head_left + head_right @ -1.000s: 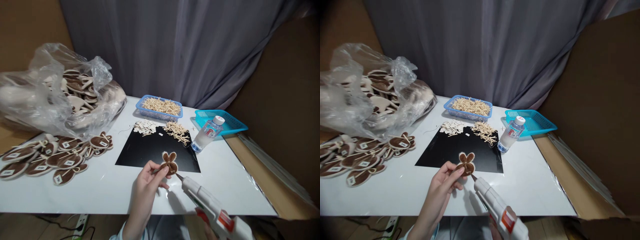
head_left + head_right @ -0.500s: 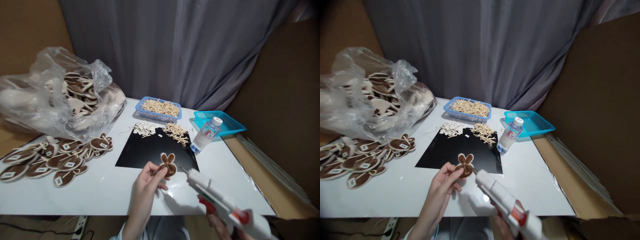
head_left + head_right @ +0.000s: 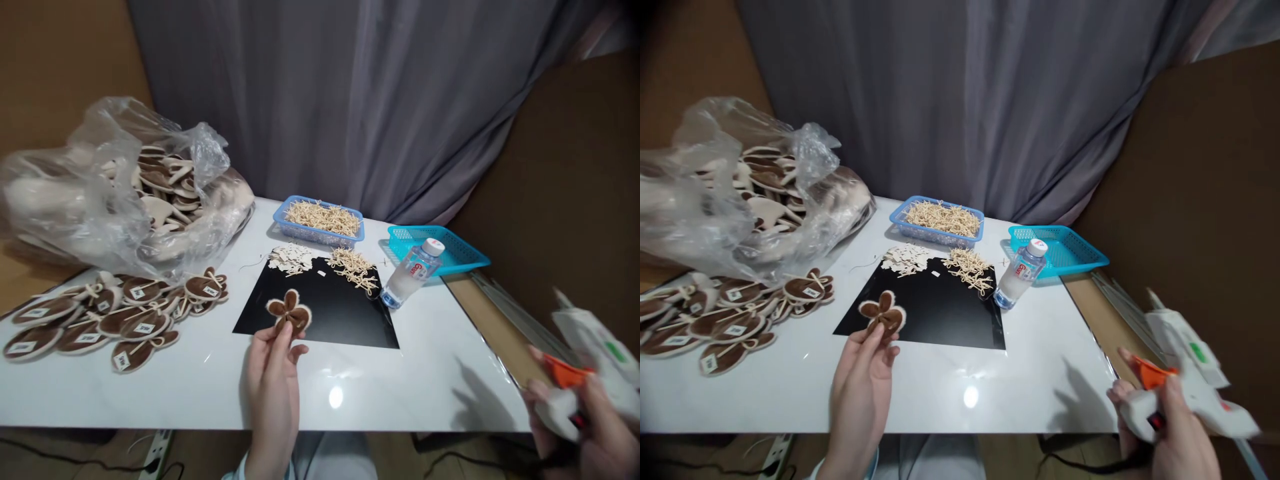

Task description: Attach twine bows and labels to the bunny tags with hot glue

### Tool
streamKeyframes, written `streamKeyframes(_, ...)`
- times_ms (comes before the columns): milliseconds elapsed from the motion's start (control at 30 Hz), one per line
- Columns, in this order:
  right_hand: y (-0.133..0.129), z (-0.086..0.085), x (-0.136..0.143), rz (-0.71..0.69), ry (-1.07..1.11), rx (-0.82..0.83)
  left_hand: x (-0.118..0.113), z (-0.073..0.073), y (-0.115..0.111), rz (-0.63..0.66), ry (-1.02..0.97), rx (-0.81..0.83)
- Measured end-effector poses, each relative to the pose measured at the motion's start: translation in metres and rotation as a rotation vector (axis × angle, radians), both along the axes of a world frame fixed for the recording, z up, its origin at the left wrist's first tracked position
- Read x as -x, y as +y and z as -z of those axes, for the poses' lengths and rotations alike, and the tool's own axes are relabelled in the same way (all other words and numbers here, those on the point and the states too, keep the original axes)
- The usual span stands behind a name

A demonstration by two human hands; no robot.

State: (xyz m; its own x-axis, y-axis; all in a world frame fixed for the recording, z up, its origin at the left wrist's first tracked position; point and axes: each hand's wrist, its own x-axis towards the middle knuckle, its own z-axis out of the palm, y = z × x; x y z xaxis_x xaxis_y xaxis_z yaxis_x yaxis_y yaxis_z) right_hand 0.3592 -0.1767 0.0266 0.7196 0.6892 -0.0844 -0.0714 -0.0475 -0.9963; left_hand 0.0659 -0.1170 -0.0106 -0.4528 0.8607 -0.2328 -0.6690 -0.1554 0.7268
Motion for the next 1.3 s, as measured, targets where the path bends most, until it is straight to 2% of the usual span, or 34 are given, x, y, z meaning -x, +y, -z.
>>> streamKeyframes(67,0.012,-0.006,0.001,0.036,0.145,0.019,0.001,-0.001,0.002,-0.022,-0.037,0.008)
streamKeyframes(133,0.026,-0.004,-0.001,-0.012,0.3,0.059,0.001,-0.001,0.002,0.019,-0.041,0.016)
streamKeyframes(267,0.054,0.015,-0.013,-0.14,0.469,0.036,0.001,-0.001,0.001,0.072,-0.023,0.011)
streamKeyframes(400,0.073,0.031,-0.025,-0.199,0.506,0.054,0.001,0.002,-0.001,0.118,0.007,-0.001)
streamKeyframes(533,0.076,0.034,-0.028,-0.346,0.441,0.108,0.002,0.002,-0.002,0.199,0.056,-0.006)
streamKeyframes(633,0.072,0.033,-0.034,-0.415,0.195,0.244,0.002,-0.001,-0.002,0.258,0.082,0.001)
streamKeyframes(733,0.068,0.035,-0.048,-0.467,-0.289,0.337,0.002,-0.002,-0.002,0.291,0.088,0.001)
streamKeyframes(833,0.067,0.041,-0.061,-0.385,-0.802,0.437,0.002,-0.002,-0.003,0.31,0.09,-0.006)
streamKeyframes(900,0.066,0.045,-0.064,-0.305,-1.026,0.505,0.002,-0.002,-0.004,0.315,0.089,-0.008)
streamKeyframes(1000,0.062,0.048,-0.061,-0.304,-1.163,0.555,0.002,-0.002,-0.004,0.317,0.085,-0.006)
streamKeyframes(1100,0.054,0.041,-0.058,-0.311,-1.208,0.588,0.003,-0.003,-0.004,0.323,0.088,-0.003)
streamKeyframes(1200,0.04,0.023,-0.054,-0.234,-1.277,0.584,0.003,-0.002,-0.004,0.346,0.106,-0.014)
streamKeyframes(1300,0.023,-0.003,-0.034,-0.161,-1.437,0.367,0.002,0.0,-0.003,0.351,0.123,-0.023)
